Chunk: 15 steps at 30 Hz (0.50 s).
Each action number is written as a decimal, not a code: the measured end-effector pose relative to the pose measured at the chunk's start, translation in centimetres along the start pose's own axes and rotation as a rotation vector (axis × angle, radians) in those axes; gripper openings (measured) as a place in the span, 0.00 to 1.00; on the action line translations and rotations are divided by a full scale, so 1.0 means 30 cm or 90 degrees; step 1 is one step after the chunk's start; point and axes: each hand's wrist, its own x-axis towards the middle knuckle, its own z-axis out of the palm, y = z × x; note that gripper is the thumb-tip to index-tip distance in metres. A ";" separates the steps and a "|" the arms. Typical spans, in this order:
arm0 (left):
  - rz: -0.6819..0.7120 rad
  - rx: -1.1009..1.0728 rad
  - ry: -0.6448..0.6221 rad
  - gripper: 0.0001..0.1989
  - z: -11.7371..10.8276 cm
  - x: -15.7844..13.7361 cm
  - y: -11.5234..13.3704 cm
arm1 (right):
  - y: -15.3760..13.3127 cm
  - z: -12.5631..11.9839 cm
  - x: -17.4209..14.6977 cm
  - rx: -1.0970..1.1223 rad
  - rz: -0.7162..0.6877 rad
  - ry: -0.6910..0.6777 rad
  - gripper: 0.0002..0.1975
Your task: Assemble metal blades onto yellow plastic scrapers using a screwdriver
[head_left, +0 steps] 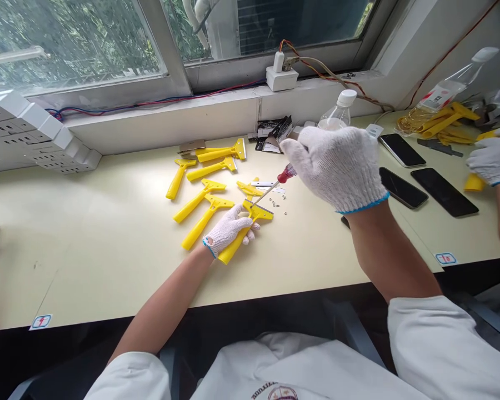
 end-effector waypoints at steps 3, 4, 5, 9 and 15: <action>-0.006 0.001 -0.019 0.22 -0.018 0.008 -0.011 | -0.029 -0.007 0.059 -0.106 -0.083 -0.136 0.19; -0.009 0.000 -0.023 0.21 -0.022 0.010 -0.014 | -0.036 -0.011 0.073 -0.116 -0.118 -0.175 0.17; -0.012 0.001 -0.026 0.20 -0.026 0.011 -0.016 | -0.039 -0.018 0.083 -0.117 -0.148 -0.210 0.15; -0.015 0.009 -0.036 0.22 -0.029 0.011 -0.016 | -0.024 -0.050 0.088 -0.036 -0.177 -0.260 0.08; -0.015 0.033 -0.029 0.25 -0.012 0.006 -0.003 | -0.024 -0.084 0.071 0.023 -0.078 -0.223 0.10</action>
